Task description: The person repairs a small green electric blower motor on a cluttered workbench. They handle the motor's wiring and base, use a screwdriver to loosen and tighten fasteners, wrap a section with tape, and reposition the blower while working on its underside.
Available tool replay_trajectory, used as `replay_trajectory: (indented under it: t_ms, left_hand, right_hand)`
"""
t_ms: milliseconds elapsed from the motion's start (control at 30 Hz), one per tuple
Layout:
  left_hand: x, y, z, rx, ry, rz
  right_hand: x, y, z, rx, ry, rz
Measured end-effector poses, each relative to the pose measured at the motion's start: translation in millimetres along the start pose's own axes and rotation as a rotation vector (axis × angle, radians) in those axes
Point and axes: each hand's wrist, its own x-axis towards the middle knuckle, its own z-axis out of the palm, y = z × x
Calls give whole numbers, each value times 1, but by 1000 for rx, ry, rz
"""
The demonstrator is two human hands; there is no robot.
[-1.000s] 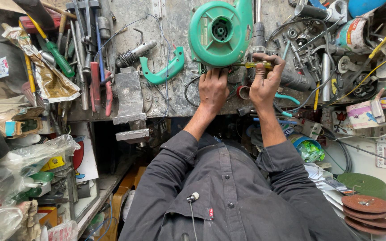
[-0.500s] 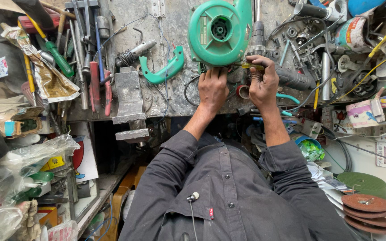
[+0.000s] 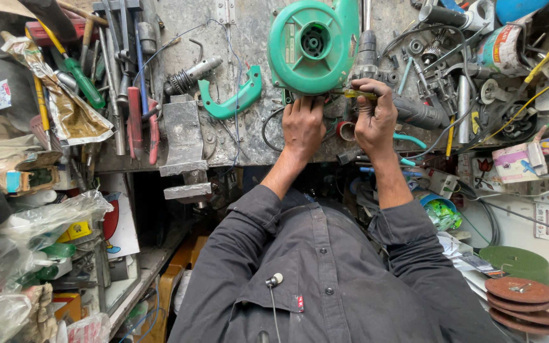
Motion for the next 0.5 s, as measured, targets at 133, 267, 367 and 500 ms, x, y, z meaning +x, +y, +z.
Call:
replay_trajectory:
  t_ms: [133, 267, 367, 500]
  left_hand:
    - [1, 1, 0, 12, 2, -2]
    - [1, 1, 0, 6, 8, -3]
    - [1, 1, -1, 5, 4, -8]
    - [1, 1, -1, 3, 14, 3]
  right_hand:
    - [2, -3, -1, -10, -13, -1]
    - [6, -8, -3, -25, -34, -7]
    - [9, -12, -3, -50, -50, -39]
    - [11, -16, -4, -73, -34, -9]
